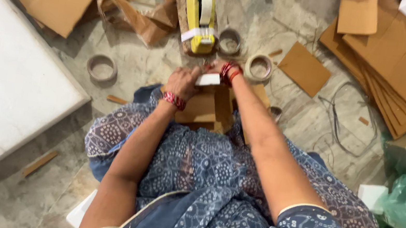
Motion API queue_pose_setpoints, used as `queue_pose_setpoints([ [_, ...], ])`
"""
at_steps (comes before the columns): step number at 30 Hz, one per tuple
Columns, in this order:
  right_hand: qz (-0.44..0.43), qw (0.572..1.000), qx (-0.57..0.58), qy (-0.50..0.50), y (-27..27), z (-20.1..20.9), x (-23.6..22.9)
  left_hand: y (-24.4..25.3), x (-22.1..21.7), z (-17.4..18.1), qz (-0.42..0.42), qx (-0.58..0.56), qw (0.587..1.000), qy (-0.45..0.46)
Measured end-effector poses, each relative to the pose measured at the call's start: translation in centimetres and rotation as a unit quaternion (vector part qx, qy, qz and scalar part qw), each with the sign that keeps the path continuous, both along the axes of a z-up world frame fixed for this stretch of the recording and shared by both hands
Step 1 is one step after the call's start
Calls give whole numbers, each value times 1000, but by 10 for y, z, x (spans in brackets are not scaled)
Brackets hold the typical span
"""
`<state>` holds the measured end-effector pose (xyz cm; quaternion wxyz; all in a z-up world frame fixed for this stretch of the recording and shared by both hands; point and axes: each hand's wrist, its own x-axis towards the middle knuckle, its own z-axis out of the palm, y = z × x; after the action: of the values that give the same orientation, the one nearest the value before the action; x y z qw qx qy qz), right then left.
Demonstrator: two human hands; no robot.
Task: The person sits on the floor and assembles small cardboard boxes. They fold the cardboard flaps, insert white foam inserts into the boxes, and secure the edges using a yellow tape dispenser. The person handles multiple boxes sequentially, placing finished units aside.
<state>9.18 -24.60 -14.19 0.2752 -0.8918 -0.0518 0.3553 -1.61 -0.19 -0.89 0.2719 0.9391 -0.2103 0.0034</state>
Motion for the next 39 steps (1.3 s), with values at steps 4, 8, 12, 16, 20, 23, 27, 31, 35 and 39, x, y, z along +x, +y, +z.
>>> queue_pose_setpoints([
  [4,-48,995,38,-83,15,14,-21,3,9,16,17,14,999,37],
  [8,-203,908,349,-113,-5,72,-40,5,8,13,8,-23,999,27],
  [12,-29,931,318,-176,-9,135,-74,3,14,7,-9,-30,999,9],
  [16,-66,919,179,-345,27,103,-93,4,12,0,11,-24,999,24],
  [20,-124,926,134,-331,26,49,-101,19,15,-13,20,-113,993,-13],
  [23,-159,925,116,-324,26,51,-89,35,14,-6,66,-204,976,34],
  [27,-136,947,91,-276,25,64,-108,43,-4,-5,132,-244,956,100],
  [31,133,977,-159,-52,-15,108,-70,30,2,9,107,-312,940,91],
  [35,0,944,-206,-257,-33,131,-22,4,11,11,95,-321,932,134],
  [39,-134,961,112,-215,14,106,36,2,15,2,83,-360,914,171],
])
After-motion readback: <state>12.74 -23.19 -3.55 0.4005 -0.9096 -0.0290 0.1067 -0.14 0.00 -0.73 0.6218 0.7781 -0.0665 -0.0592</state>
